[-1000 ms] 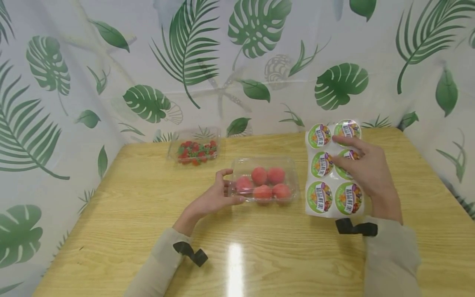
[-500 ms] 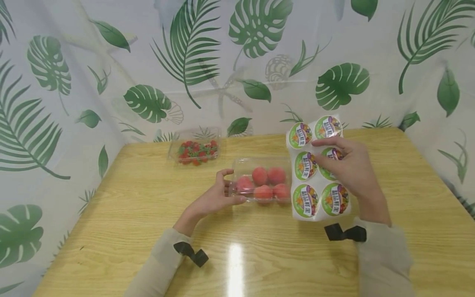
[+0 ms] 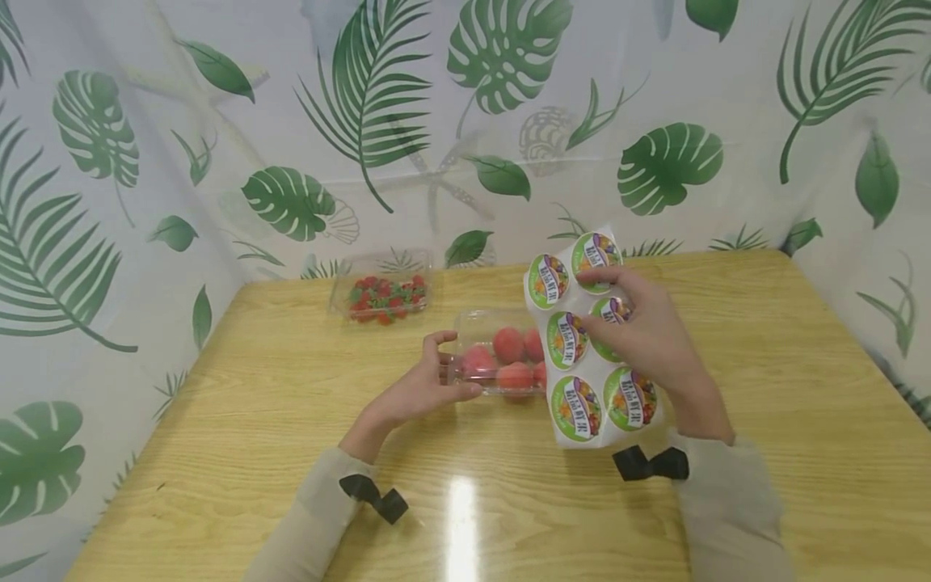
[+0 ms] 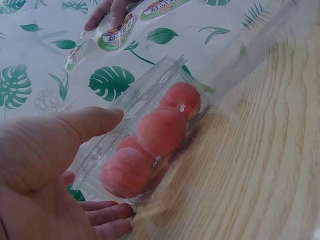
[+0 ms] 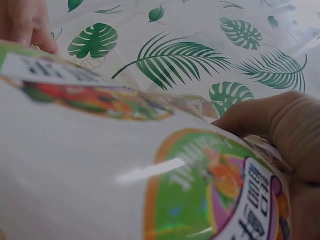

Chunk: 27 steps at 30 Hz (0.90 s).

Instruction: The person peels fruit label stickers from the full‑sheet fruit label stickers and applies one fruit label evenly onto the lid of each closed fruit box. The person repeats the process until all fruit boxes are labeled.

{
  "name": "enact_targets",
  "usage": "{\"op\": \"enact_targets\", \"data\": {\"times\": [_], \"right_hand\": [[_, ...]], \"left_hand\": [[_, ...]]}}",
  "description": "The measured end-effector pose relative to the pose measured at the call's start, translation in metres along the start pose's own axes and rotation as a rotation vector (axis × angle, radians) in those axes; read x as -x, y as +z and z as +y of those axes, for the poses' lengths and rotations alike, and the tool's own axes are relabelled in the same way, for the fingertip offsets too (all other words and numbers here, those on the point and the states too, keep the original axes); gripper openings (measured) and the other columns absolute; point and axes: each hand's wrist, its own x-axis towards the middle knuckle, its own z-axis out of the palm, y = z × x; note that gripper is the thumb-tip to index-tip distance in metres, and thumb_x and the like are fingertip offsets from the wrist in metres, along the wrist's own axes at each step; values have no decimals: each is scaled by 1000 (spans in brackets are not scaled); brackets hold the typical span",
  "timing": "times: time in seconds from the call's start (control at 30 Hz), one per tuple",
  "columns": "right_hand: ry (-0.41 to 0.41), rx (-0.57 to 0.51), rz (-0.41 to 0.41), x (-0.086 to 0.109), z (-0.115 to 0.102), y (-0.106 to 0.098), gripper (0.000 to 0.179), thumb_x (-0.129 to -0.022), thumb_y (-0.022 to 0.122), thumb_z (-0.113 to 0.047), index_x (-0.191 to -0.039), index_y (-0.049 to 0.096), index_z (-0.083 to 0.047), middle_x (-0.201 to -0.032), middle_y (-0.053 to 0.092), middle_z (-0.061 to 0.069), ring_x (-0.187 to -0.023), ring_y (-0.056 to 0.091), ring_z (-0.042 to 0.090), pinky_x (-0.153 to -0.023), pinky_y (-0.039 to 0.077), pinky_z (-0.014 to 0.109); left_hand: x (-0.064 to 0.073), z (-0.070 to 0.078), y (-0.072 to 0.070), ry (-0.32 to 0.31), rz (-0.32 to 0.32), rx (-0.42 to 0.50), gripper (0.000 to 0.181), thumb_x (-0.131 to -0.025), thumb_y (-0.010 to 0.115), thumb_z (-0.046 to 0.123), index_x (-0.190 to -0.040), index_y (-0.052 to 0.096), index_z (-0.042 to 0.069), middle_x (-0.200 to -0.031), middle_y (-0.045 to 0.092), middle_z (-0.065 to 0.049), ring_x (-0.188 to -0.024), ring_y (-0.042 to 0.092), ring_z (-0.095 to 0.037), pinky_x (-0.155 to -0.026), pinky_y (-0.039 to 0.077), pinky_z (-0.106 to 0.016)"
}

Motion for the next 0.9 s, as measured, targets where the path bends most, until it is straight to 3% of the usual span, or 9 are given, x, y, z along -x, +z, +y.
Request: {"op": "enact_targets", "data": {"times": [0.2,0.3,0.4,0.53,0.67,0.8,0.9], "right_hand": [[-50,-29,-15,1,-5,7,55,-91,69,-5,-143,51,-8,-121,58,19,-73,67,9,-54,57,31],[-74,-23,-11,2,-8,8,55,-91,69,-4,-143,51,-9,-122,57,19,-72,67,8,-53,57,30],[-99,-16,-15,3,-12,11,53,-91,69,-4,-141,53,-9,-119,59,20,-70,67,9,-52,56,31],[-135,-24,-38,3,-18,17,51,-91,69,-2,-139,55,-9,-113,62,22,-66,68,11,-49,55,32],[-194,-49,-68,5,-23,26,50,-90,69,2,-137,56,-7,-111,64,23,-66,68,11,-47,55,33],[-255,-90,-107,7,-28,37,50,-89,68,6,-136,57,-6,-111,64,23,-69,68,12,-47,55,33],[-289,-124,-143,8,-31,45,50,-88,67,9,-135,57,-4,-114,63,22,-70,69,14,-49,56,33]], "left_hand": [[1,1,-1,18,-8,21,97,-90,74,28,-154,2,16,-141,37,-20,-125,51,-31,-99,46,-45],[2,3,-3,9,11,17,97,-91,73,33,-154,1,18,-151,26,-21,-136,41,-36,-106,41,-50],[3,7,-6,22,71,-23,96,-91,72,38,-155,3,18,-157,15,-21,-145,26,-38,-112,32,-54],[6,14,-9,131,186,-66,90,-93,69,37,-155,7,15,-159,14,-18,-149,15,-33,-115,26,-57],[10,24,-4,288,268,-17,79,-95,67,37,-151,16,16,-155,26,-15,-146,25,-30,-115,26,-56],[14,34,8,471,221,177,63,-100,60,32,-146,22,11,-146,37,-19,-132,45,-31,-112,34,-51],[15,39,18,542,171,367,51,-103,56,19,-143,26,7,-137,43,-16,-119,54,-25,-103,46,-43]]}}
